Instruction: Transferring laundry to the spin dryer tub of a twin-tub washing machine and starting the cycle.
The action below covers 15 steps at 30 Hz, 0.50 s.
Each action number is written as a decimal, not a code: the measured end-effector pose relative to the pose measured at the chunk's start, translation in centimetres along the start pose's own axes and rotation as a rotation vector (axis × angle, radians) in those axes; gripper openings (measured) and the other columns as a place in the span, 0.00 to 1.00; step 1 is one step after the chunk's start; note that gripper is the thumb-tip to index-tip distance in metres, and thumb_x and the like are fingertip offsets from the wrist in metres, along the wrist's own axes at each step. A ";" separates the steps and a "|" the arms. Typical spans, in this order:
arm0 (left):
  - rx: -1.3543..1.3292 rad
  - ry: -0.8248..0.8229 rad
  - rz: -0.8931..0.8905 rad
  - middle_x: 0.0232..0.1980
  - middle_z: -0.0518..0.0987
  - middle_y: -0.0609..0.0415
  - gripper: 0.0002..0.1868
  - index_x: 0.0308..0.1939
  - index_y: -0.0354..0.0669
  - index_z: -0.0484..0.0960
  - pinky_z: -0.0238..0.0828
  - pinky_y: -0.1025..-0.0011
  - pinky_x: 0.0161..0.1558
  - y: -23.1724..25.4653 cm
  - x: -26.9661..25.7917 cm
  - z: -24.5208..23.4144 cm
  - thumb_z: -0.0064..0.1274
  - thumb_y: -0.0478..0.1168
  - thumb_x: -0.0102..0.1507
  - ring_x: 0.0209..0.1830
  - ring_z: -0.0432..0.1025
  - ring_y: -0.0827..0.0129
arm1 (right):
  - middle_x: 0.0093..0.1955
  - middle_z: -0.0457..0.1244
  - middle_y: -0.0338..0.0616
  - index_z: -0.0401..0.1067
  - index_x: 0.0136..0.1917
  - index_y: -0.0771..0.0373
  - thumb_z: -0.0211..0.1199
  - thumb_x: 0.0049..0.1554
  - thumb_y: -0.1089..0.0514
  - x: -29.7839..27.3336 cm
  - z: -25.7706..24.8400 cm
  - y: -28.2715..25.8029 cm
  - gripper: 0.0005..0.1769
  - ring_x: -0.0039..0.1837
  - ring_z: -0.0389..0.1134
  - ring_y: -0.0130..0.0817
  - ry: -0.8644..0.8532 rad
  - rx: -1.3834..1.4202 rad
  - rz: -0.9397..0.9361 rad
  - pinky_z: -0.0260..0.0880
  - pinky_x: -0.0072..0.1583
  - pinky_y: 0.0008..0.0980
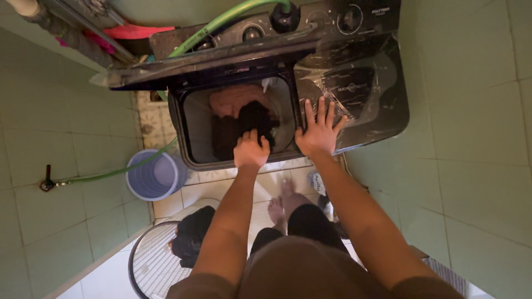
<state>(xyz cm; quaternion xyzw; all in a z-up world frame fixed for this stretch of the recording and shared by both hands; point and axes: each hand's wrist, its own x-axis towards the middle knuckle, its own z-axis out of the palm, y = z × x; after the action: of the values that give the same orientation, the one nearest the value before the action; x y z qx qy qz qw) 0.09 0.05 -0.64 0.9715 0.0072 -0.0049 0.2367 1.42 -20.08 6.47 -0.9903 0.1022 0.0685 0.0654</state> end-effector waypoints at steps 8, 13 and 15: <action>0.033 0.004 0.000 0.47 0.81 0.45 0.19 0.50 0.44 0.81 0.77 0.50 0.42 -0.2 0.1 0.6 0.48 0.51 0.63 0.46 0.76 0.46 | 0.88 0.34 0.44 0.43 0.84 0.38 0.59 0.51 0.40 0.2 0.2 0.2 0.52 0.86 0.28 0.53 0.011 -0.004 0.006 0.22 0.76 0.73; 0.053 0.006 0.016 0.47 0.81 0.46 0.19 0.49 0.44 0.81 0.77 0.51 0.43 -0.3 0.0 1.0 0.47 0.51 0.64 0.47 0.76 0.47 | 0.88 0.34 0.43 0.43 0.84 0.39 0.59 0.51 0.40 0.3 0.2 0.5 0.52 0.86 0.28 0.53 -0.004 0.007 0.006 0.22 0.77 0.73; 0.064 -0.007 0.013 0.47 0.81 0.46 0.19 0.49 0.44 0.81 0.77 0.51 0.43 -0.3 0.0 0.7 0.48 0.51 0.63 0.47 0.76 0.47 | 0.88 0.34 0.44 0.43 0.85 0.39 0.59 0.51 0.41 0.2 0.4 0.6 0.52 0.86 0.28 0.54 -0.009 0.005 -0.001 0.22 0.76 0.74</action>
<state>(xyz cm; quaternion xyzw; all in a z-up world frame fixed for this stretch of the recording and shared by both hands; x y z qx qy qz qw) 0.08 -0.06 -1.42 0.9786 0.0001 -0.0072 0.2055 1.47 -20.61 6.01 -0.9898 0.1017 0.0729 0.0684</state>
